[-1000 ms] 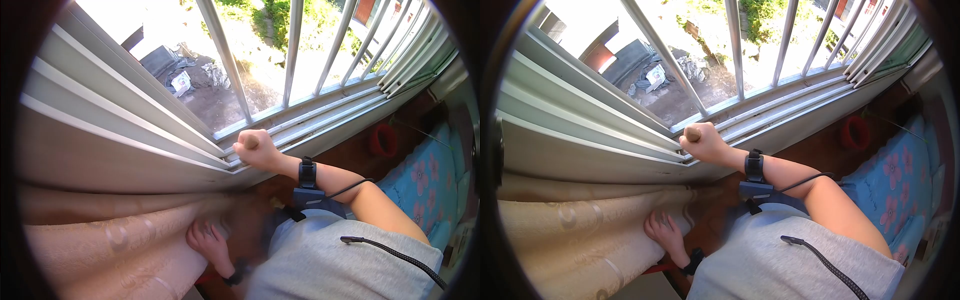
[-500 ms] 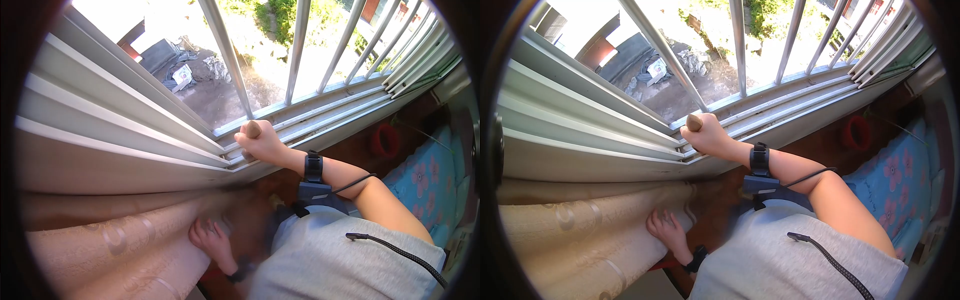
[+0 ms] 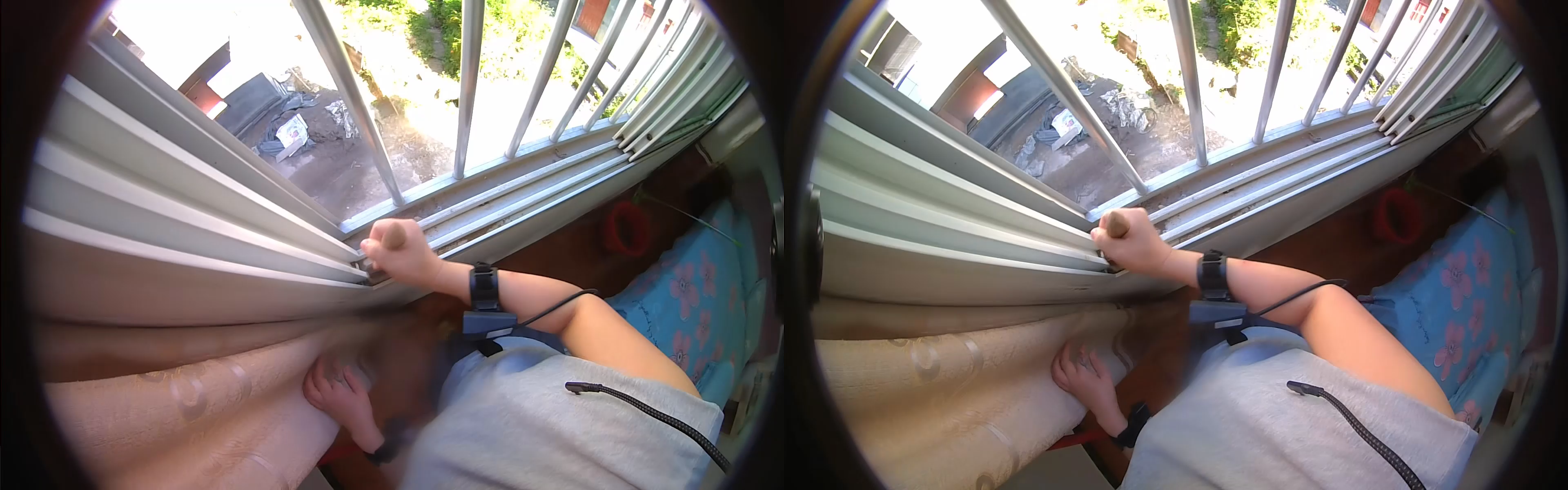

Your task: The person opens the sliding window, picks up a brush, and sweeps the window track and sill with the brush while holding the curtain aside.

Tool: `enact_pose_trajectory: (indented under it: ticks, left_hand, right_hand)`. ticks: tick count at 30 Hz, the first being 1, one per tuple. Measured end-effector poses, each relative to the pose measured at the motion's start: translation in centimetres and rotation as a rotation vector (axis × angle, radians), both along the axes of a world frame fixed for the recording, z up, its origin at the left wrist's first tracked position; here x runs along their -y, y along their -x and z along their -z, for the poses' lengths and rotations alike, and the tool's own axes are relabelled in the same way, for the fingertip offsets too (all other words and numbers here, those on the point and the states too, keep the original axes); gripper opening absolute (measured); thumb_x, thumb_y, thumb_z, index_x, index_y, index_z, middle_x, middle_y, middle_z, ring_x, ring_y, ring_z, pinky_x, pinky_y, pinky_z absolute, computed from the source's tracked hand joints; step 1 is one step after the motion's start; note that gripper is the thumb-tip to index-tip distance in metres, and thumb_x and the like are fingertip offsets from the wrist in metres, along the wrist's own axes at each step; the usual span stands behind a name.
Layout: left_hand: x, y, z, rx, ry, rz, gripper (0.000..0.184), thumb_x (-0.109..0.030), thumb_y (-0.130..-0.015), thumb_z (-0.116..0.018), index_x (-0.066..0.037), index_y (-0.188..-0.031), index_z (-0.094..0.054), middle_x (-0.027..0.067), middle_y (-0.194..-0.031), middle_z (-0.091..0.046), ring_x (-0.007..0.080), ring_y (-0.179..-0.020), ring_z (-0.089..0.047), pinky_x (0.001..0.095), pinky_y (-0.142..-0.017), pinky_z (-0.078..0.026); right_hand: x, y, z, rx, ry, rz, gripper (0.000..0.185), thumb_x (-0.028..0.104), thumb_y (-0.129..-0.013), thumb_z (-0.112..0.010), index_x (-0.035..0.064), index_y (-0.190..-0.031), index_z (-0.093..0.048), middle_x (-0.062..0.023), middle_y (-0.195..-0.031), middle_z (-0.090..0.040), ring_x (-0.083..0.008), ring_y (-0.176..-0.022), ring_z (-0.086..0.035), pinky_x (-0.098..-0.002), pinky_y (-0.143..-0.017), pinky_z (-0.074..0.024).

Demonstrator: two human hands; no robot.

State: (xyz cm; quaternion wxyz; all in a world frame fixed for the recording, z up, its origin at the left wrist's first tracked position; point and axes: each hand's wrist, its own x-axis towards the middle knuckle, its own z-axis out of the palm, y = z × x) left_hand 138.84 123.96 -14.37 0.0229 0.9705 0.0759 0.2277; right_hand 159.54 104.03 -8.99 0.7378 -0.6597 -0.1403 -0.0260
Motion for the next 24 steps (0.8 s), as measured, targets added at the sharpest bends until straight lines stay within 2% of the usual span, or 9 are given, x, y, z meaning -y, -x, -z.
enact_pose_trajectory:
  ticks: [1, 3, 6, 9, 11, 13, 15, 18, 24]
  left_hand:
    - [0.2, -0.1, -0.4, -0.028, 0.024, -0.018, 0.022, -0.019, -0.089, -0.060, -0.002, -0.100, -0.068, 0.0111, -0.123, -0.056, 0.0329, -0.118, -0.046, 0.0485, -0.102, -0.035]
    - [0.6, -0.3, -0.6, -0.055, 0.054, -0.022, 0.022, -0.020, -0.089, -0.060, -0.003, -0.100, -0.068, 0.0107, -0.124, -0.056, 0.0326, -0.118, -0.046, 0.0486, -0.102, -0.034]
    - [0.6, -0.5, -0.6, -0.085, 0.005, -0.034, 0.024, -0.021, -0.089, -0.060, -0.001, -0.101, -0.067, 0.0103, -0.124, -0.056, 0.0325, -0.118, -0.046, 0.0487, -0.103, -0.034]
    - [0.8, -1.2, -0.5, -0.068, -0.019, -0.006, 0.025, -0.021, -0.089, -0.060, 0.001, -0.100, -0.067, 0.0107, -0.124, -0.056, 0.0330, -0.118, -0.046, 0.0487, -0.103, -0.034]
    - [1.0, -1.2, -0.5, -0.043, 0.025, -0.008, 0.027, -0.023, -0.092, -0.056, 0.001, -0.096, -0.067, 0.0137, -0.124, -0.055, 0.0354, -0.117, -0.046, 0.0515, -0.102, -0.034]
    - [1.3, -0.8, -0.1, -0.032, 0.052, -0.038, 0.026, -0.022, -0.091, -0.057, 0.001, -0.096, -0.067, 0.0140, -0.124, -0.055, 0.0356, -0.117, -0.047, 0.0516, -0.102, -0.034]
    - [1.5, -0.4, 0.5, -0.021, 0.081, -0.077, 0.026, -0.022, -0.091, -0.057, 0.002, -0.096, -0.067, 0.0142, -0.123, -0.055, 0.0358, -0.117, -0.047, 0.0518, -0.102, -0.034]
    - [1.8, 0.0, 0.9, -0.098, 0.048, -0.055, 0.025, -0.019, -0.088, -0.061, 0.004, -0.098, -0.067, 0.0140, -0.123, -0.055, 0.0339, -0.120, -0.045, 0.0496, -0.104, -0.033]
    - [2.7, -1.4, 0.8, -0.067, 0.002, -0.063, 0.024, -0.020, -0.087, -0.060, 0.001, -0.096, -0.068, 0.0127, -0.123, -0.056, 0.0344, -0.119, -0.046, 0.0514, -0.103, -0.034]
  right_hand:
    - [-1.6, 1.0, 0.5, -0.034, -0.063, -0.007, 0.021, 0.011, -0.083, -0.066, 0.0006, -0.068, -0.054, -0.0092, -0.056, -0.051, -0.0104, -0.054, -0.042, -0.0302, -0.051, -0.0395]
    - [-2.2, 1.4, 1.1, 0.090, -0.028, 0.044, 0.022, 0.010, -0.083, -0.064, 0.0009, -0.067, -0.053, -0.0117, -0.056, -0.047, -0.0159, -0.051, -0.039, -0.0326, -0.050, -0.0395]
    - [-1.0, 1.2, -0.6, 0.092, 0.015, -0.034, 0.021, 0.010, -0.083, -0.064, 0.0010, -0.067, -0.053, -0.0121, -0.056, -0.047, -0.0181, -0.050, -0.038, -0.0335, -0.050, -0.0396]
    - [-0.1, 0.1, -0.9, 0.152, 0.028, -0.158, 0.021, 0.011, -0.083, -0.064, 0.0003, -0.068, -0.053, -0.0134, -0.057, -0.047, -0.0182, -0.049, -0.042, -0.0345, -0.049, -0.0394]
    - [1.5, -0.7, -0.8, 0.387, 0.301, -0.136, 0.022, 0.011, -0.085, -0.063, -0.0002, -0.068, -0.053, -0.0099, -0.055, -0.049, -0.0144, -0.047, -0.049, -0.0320, -0.048, -0.0410]
    - [4.3, -1.7, -0.9, -0.303, -0.081, -0.074, 0.025, 0.011, -0.086, -0.062, 0.0031, -0.063, -0.054, -0.0025, -0.053, -0.053, -0.0086, -0.048, -0.049, -0.0279, -0.047, -0.0412]
    - [8.0, -2.6, -0.9, -0.298, -0.060, -0.092, 0.028, 0.010, -0.087, -0.061, 0.0056, -0.060, -0.051, 0.0002, -0.053, -0.053, -0.0080, -0.048, -0.051, -0.0257, -0.046, -0.0410]
    - [11.6, -2.5, -1.7, -0.248, 0.094, -0.095, 0.030, 0.009, -0.087, -0.060, 0.0057, -0.059, -0.048, -0.0005, -0.052, -0.051, -0.0075, -0.048, -0.050, -0.0249, -0.046, -0.0408]
    - [19.1, -4.4, -2.2, -0.256, 0.173, -0.033, 0.029, 0.008, -0.087, -0.059, 0.0062, -0.061, -0.048, -0.0002, -0.050, -0.048, -0.0079, -0.045, -0.047, -0.0262, -0.047, -0.0418]
